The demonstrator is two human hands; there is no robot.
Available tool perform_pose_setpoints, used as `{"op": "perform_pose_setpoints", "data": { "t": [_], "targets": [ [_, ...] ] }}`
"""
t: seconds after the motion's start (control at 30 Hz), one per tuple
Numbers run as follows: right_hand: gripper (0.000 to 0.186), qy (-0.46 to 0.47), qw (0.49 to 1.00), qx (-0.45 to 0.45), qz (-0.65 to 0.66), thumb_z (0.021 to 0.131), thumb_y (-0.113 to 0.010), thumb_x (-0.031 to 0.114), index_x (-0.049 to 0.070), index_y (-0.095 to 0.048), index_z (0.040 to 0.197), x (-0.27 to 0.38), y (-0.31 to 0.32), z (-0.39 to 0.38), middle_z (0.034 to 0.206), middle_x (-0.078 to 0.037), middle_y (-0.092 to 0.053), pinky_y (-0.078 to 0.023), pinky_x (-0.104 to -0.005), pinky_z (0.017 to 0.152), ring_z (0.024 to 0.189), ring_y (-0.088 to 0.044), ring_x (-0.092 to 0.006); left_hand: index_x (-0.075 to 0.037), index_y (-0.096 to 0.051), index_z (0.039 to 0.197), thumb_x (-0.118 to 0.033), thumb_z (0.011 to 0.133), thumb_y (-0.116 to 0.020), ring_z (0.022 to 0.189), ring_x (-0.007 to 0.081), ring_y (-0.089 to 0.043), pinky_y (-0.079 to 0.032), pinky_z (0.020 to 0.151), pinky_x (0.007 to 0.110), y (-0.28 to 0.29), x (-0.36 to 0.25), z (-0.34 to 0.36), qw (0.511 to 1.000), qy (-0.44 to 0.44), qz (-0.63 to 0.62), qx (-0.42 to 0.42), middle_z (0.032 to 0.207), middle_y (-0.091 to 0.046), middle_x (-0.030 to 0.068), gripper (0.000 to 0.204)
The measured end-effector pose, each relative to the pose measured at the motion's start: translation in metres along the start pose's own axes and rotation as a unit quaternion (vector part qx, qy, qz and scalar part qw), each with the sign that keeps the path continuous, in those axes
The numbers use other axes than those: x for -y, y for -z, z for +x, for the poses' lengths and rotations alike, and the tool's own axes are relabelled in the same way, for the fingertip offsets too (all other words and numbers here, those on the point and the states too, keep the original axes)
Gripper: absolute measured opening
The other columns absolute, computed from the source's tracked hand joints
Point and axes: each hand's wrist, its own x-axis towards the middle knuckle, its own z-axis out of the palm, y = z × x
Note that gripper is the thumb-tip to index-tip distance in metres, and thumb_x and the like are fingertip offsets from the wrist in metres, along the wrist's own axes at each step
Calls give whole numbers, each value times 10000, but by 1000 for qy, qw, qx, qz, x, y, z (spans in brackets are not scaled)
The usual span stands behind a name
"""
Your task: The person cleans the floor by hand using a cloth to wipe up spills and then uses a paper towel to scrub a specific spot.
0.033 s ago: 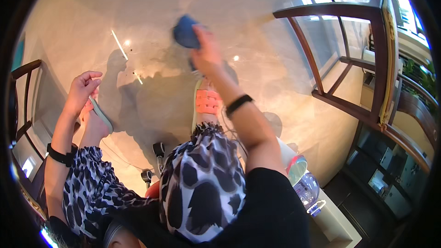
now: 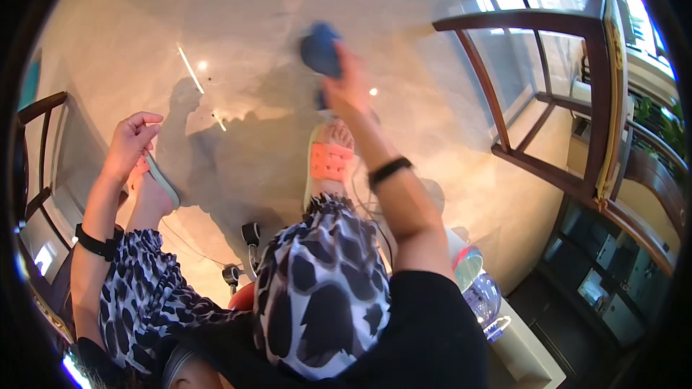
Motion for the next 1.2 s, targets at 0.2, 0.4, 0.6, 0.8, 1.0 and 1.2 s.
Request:
{"op": "perform_pose_setpoints", "data": {
  "t": [0.2, 0.4, 0.6, 0.8, 1.0, 1.2],
  "targets": [
    [826, -471, 834, -151, -243, 728, -652, 345, 171, -277, 1443, -94, 86, -21, 1341, -233, -438, -371, -457, 1004, 1200, -460, -378, -7, -548, 1203, -41, 815, -615, 968, 178, -607, -466, 881, 290, -3, 46, 3, 930, -239, 121, -254, 1023, -636, 70, 395],
    [822, -371, 837, -102, -390, 768, -632, 419, 246, -217, 1456, -65, 10, 78, 1434, -212, -301, -320, -510, 1023, 1268, -359, -409, -3, -639, 987, -194, 825, -662, 829, 151, -602, -481, 769, 292, 24, 26, -3, 997, -17, 37, -59, 930, -650, 94, 252],
    [767, -193, 919, 21, -343, 758, -624, 318, 330, -248, 1427, 55, -103, 215, 1479, -100, -260, -350, -573, 979, 1296, -323, -392, -18, -655, 950, -309, 864, -636, 767, 166, -613, -489, 700, 305, 13, 40, 1, 993, -43, 63, -95, 822, -650, 96, 304],
    [619, 191, 907, 212, -311, 782, -558, 77, 311, -418, 1338, 100, -179, 173, 1352, -99, -418, -375, -542, 956, 1204, -413, -394, -23, -556, 1164, -193, 910, -596, 968, 172, -598, -476, 862, 302, 20, 35, -4, 996, -39, 1, -85, 1000, -633, 102, 308],
    [687, 289, 834, 434, -181, 679, -602, 8, 267, -489, 1305, 102, -117, 52, 1302, -98, -465, -387, -464, 985, 1173, -440, -340, -17, -554, 1165, -172, 906, -597, 987, 171, -593, -473, 871, 297, 41, 42, -9, 989, -78, -38, -118, 997, -627, 91, 305],
    [673, 156, 969, 170, -85, 710, -615, -3, 165, -445, 1339, 48, -66, 99, 1293, -174, -488, -364, -425, 1019, 1196, -448, -353, -49, -560, 1199, -94, 868, -562, 1009, 210, -604, -481, 772, 285, 35, 73, -21, 991, -6, -130, -31, 1084, -606, 125, 335]
  ]
}}
